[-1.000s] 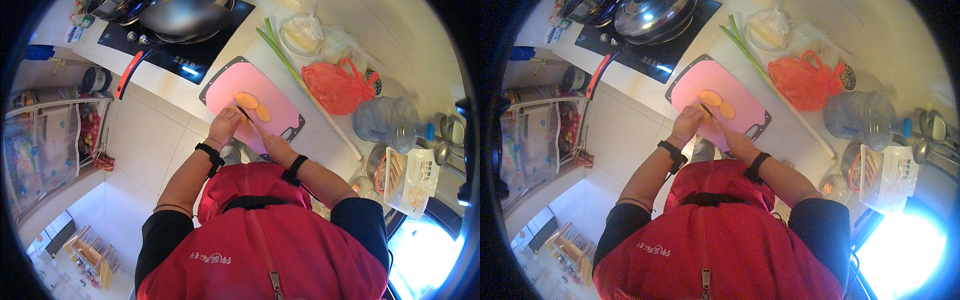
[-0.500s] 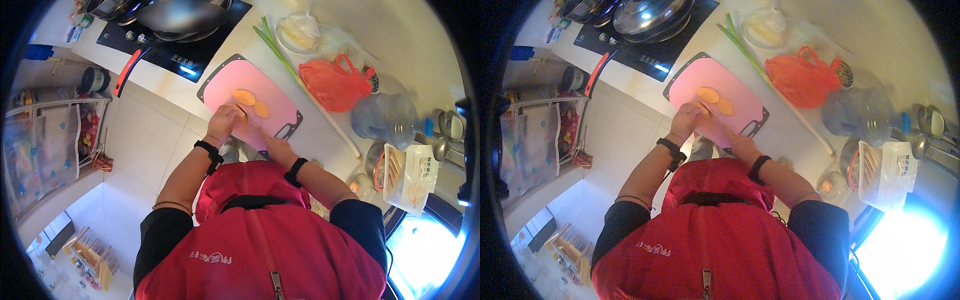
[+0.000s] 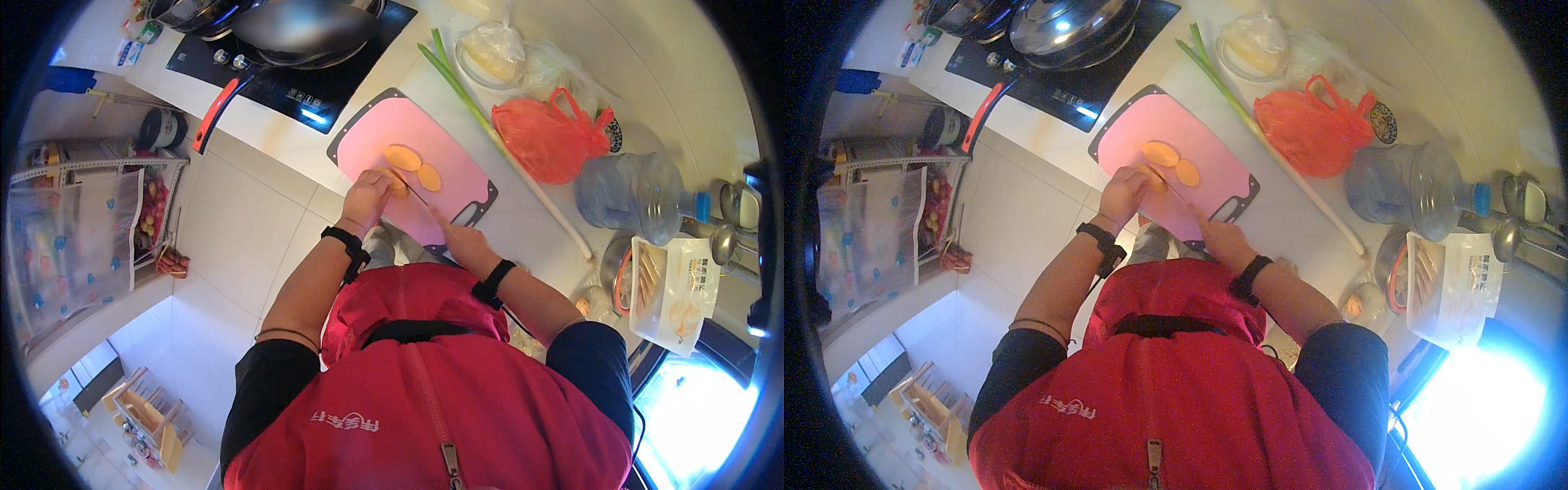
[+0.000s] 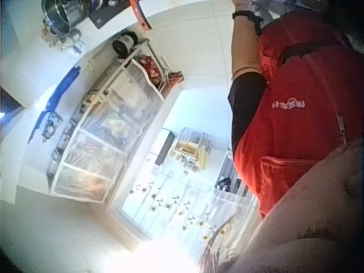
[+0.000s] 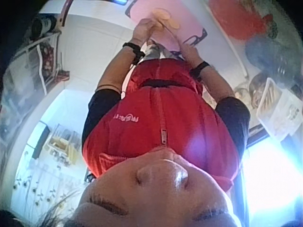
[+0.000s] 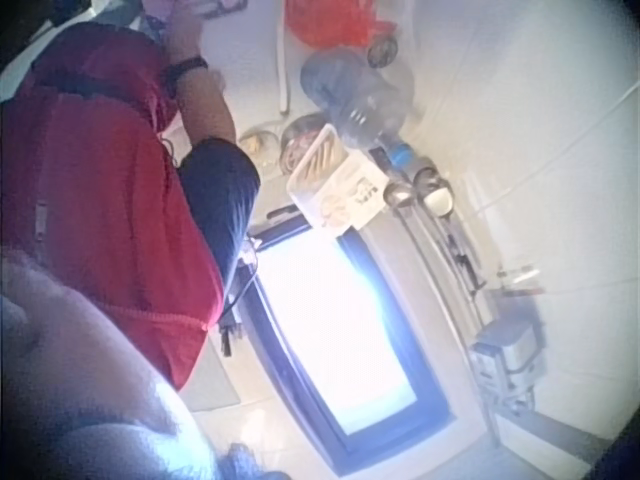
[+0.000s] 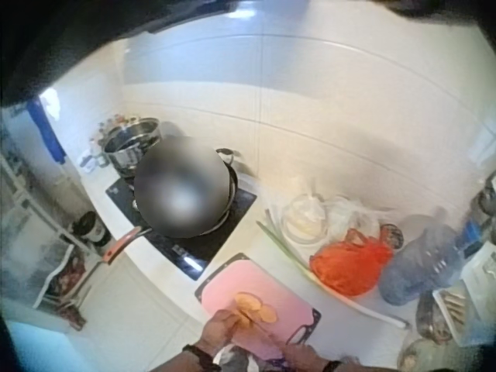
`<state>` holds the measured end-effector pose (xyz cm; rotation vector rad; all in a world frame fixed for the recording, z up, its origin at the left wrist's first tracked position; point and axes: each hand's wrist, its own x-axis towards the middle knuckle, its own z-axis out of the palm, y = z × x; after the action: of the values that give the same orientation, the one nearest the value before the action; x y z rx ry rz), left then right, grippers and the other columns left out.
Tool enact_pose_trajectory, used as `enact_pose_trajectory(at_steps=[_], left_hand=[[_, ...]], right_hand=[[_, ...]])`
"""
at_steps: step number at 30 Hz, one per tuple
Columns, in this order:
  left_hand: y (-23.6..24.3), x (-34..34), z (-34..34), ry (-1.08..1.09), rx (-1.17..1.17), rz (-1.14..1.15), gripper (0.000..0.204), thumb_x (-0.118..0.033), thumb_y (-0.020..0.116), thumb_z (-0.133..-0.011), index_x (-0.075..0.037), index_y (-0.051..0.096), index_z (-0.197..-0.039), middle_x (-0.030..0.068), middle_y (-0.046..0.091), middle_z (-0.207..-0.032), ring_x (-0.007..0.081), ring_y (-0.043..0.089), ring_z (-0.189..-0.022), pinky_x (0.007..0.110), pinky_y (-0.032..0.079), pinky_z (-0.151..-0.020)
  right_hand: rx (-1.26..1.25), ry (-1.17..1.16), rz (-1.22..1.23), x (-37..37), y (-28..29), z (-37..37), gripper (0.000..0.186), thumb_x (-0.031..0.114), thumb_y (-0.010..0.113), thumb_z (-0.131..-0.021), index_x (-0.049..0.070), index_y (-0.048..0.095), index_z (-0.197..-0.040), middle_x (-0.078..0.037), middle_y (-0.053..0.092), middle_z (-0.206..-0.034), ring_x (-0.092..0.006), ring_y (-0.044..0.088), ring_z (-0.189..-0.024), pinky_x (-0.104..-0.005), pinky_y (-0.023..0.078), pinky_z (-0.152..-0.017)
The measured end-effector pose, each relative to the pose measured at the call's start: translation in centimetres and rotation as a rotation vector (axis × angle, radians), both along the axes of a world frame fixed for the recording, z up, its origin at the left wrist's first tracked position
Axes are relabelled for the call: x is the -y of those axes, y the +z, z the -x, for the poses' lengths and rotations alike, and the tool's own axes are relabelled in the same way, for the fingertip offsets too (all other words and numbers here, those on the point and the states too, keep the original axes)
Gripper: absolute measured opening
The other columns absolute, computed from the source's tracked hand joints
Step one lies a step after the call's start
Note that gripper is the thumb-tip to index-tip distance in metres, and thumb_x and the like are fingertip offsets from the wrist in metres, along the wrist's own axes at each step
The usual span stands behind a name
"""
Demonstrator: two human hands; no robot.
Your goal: The person slices and dices a yellow root vegetable on a pink cutting board using a knife. They then peel a second root vegetable over the sink and return to the cutting board to continue chopping.
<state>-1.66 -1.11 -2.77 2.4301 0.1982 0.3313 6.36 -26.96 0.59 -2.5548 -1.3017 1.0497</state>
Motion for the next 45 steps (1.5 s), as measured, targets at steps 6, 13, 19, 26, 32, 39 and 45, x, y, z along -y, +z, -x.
enact_pose_trajectory(at_steps=[6, 13, 19, 26, 32, 39, 45], left_hand=[[0.4, 0.0, 0.0, -0.02, -0.011, 0.006, 0.015, -0.009, 0.066, -0.078, -0.006, 0.065, -0.093, 0.0113, 0.065, -0.1, 0.0335, 0.059, -0.101, 0.042, 0.051, -0.087], [0.1, 0.0, 0.1, -0.023, -0.017, -0.033, 0.019, -0.009, 0.067, -0.077, -0.004, 0.064, -0.095, 0.0124, 0.065, -0.102, 0.0338, 0.06, -0.102, 0.042, 0.052, -0.088], [-0.1, -0.1, 0.0, -0.061, 0.011, -0.154, 0.013, -0.007, 0.066, -0.079, -0.005, 0.064, -0.091, 0.0113, 0.064, -0.098, 0.0324, 0.061, -0.099, 0.041, 0.053, -0.085], [-0.1, -0.2, -0.2, -0.051, 0.016, -0.114, 0.012, -0.008, 0.065, -0.08, -0.006, 0.064, -0.092, 0.0091, 0.064, -0.095, 0.0308, 0.061, -0.095, 0.04, 0.053, -0.083], [0.1, -0.4, -0.4, -0.08, -0.017, -0.103, 0.014, -0.011, 0.067, -0.08, -0.006, 0.063, -0.094, 0.0098, 0.064, -0.097, 0.0319, 0.061, -0.096, 0.041, 0.053, -0.083], [0.6, -0.3, -0.3, -0.065, 0.034, -0.097, 0.014, -0.009, 0.067, -0.079, -0.006, 0.062, -0.091, 0.0106, 0.063, -0.097, 0.0322, 0.06, -0.097, 0.041, 0.052, -0.084], [0.4, -0.3, -0.4, -0.05, 0.032, -0.039, 0.011, -0.007, 0.066, -0.076, -0.005, 0.062, -0.086, 0.0096, 0.063, -0.094, 0.0303, 0.059, -0.095, 0.038, 0.051, -0.085]], right_hand=[[-0.074, -0.068, -0.133, 0.2, -1.2, -0.4, 0.068, 0.012, 0.044, -0.094, 0.021, 0.016, -0.156, -0.025, 0.066, -0.083, -0.044, 0.066, -0.076, -0.0508, 0.053, -0.07], [-0.153, -0.093, -0.022, 1.2, 1.8, -1.4, 0.059, 0.021, 0.04, -0.101, 0.026, 0.017, -0.155, -0.027, 0.066, -0.083, -0.0434, 0.066, -0.075, -0.0521, 0.053, -0.069], [-0.015, -0.046, -0.076, -3.0, 2.9, 1.0, 0.074, 0.014, 0.048, -0.094, 0.019, 0.009, -0.157, -0.021, 0.066, -0.075, -0.0378, 0.067, -0.068, -0.0516, 0.053, -0.061], [0.0, 0.037, -0.191, -5.3, 2.4, 0.0, 0.086, 0.004, 0.052, -0.085, 0.015, 0.006, -0.157, -0.019, 0.066, -0.07, -0.0374, 0.066, -0.062, -0.0513, 0.053, -0.056], [0.041, -0.011, -0.168, -6.2, -0.4, 0.7, 0.083, 0.006, 0.056, -0.085, 0.015, 0.012, -0.156, -0.02, 0.067, -0.079, -0.0384, 0.067, -0.071, -0.051, 0.054, -0.061], [0.106, -0.051, -0.235, -4.5, -1.1, 1.3, 0.075, 0.008, 0.051, -0.089, 0.015, 0.016, -0.155, -0.022, 0.065, -0.082, -0.0379, 0.067, -0.077, -0.05, 0.055, -0.064], [0.123, 0.082, -0.154, -6.0, 1.6, 0.4, 0.083, 0.005, 0.056, -0.083, 0.013, 0.017, -0.156, -0.018, 0.065, -0.077, -0.0366, 0.066, -0.068, -0.0477, 0.055, -0.062]])
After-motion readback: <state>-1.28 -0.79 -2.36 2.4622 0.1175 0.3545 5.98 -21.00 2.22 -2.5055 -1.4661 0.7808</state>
